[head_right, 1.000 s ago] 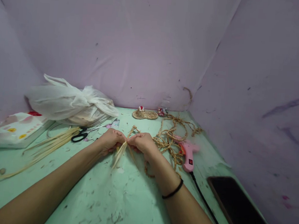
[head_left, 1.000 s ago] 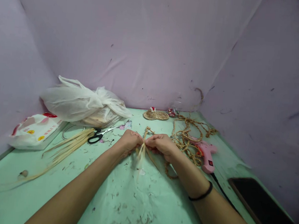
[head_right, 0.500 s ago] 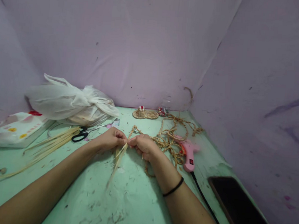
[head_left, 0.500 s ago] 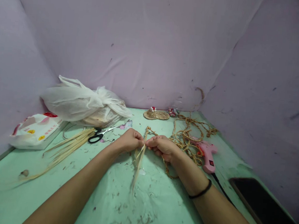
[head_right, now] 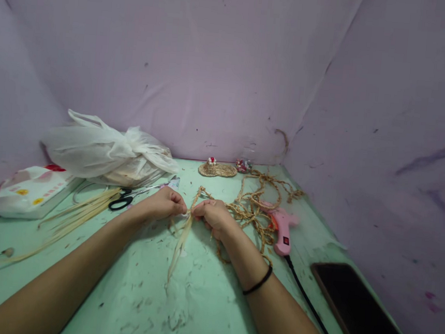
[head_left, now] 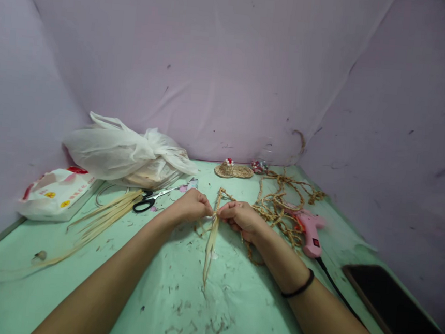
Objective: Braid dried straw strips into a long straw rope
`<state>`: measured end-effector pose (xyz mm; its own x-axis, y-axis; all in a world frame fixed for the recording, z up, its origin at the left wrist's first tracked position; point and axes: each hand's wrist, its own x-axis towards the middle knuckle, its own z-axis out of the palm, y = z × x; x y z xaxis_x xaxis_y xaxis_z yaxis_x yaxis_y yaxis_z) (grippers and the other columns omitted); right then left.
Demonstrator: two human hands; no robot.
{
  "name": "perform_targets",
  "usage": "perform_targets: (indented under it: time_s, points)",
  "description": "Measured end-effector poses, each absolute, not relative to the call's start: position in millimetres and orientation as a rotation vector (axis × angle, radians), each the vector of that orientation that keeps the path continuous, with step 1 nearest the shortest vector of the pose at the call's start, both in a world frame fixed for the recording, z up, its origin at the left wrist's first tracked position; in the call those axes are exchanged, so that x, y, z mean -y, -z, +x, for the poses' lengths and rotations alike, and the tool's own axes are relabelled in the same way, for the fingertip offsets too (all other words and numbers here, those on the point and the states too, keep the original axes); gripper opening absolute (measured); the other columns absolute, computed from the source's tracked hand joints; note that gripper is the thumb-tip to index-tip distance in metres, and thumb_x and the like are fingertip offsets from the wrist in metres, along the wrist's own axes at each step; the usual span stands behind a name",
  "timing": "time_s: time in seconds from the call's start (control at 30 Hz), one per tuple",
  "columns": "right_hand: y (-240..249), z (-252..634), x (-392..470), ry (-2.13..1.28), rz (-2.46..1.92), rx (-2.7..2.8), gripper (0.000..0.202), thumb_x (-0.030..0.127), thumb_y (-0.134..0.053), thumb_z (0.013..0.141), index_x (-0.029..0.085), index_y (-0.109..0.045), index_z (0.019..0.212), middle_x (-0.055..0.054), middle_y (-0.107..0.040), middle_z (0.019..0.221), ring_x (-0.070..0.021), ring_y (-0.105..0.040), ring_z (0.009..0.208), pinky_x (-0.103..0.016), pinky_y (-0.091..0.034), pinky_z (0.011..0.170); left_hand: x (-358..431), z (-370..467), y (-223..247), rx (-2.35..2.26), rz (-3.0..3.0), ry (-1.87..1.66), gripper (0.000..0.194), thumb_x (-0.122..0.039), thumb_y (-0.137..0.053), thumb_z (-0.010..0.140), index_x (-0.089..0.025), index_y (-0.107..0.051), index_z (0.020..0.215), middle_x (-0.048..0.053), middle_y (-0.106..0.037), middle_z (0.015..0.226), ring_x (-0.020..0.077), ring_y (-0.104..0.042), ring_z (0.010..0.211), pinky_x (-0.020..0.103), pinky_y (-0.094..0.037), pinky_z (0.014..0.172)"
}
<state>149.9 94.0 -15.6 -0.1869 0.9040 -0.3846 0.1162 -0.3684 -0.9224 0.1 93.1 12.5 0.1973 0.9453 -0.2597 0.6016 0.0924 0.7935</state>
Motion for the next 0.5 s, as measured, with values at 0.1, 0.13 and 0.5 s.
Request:
perform_targets:
  time_s: [0.1, 0.13, 0.5]
  points:
    - [15.6, 149.8, -93.9, -1.625, -1.449, 1.217, 0.003, 0.011, -0.054, 0.053, 0.013, -0.053, 0.054, 0.006, -0.044, 0.036, -0.0018, -0.022, 0.028, -0.019, -0.01, 0.031, -92.8, -0.1, -12.7, -1.508, 1.566, -0.502, 0.007, -0.017, -0.055, 0.055, -0.011, -0.059, 0.055, -0.004, -0.04, 0.042, 0.0051, -0.027, 0.04, 0.021, -0.02, 0.042]
    - [15.5, 149.9, -94.0, -1.63, -1.445, 1.218, 0.003, 0.011, -0.054, 0.053, 0.013, -0.053, 0.055, 0.006, -0.044, 0.036, -0.0019, -0.021, 0.028, -0.019, -0.009, 0.031, -92.6, -0.1, -13.0, -1.508, 1.564, -0.496, 0.009, -0.018, -0.055, 0.055, -0.011, -0.06, 0.056, -0.004, -0.039, 0.042, 0.005, -0.026, 0.04, 0.022, -0.019, 0.041]
    - [14.3, 150.0, -92.5, -1.632, -1.423, 1.234, 0.003, 0.011, -0.054, 0.053, 0.013, -0.053, 0.055, 0.006, -0.045, 0.038, -0.0019, -0.022, 0.028, -0.019, -0.009, 0.031, -91.8, -1.2, -5.2, -1.438, 1.663, -0.489, 0.015, -0.026, -0.056, 0.057, -0.012, -0.059, 0.053, -0.003, -0.039, 0.042, 0.0055, -0.027, 0.041, 0.022, -0.02, 0.043]
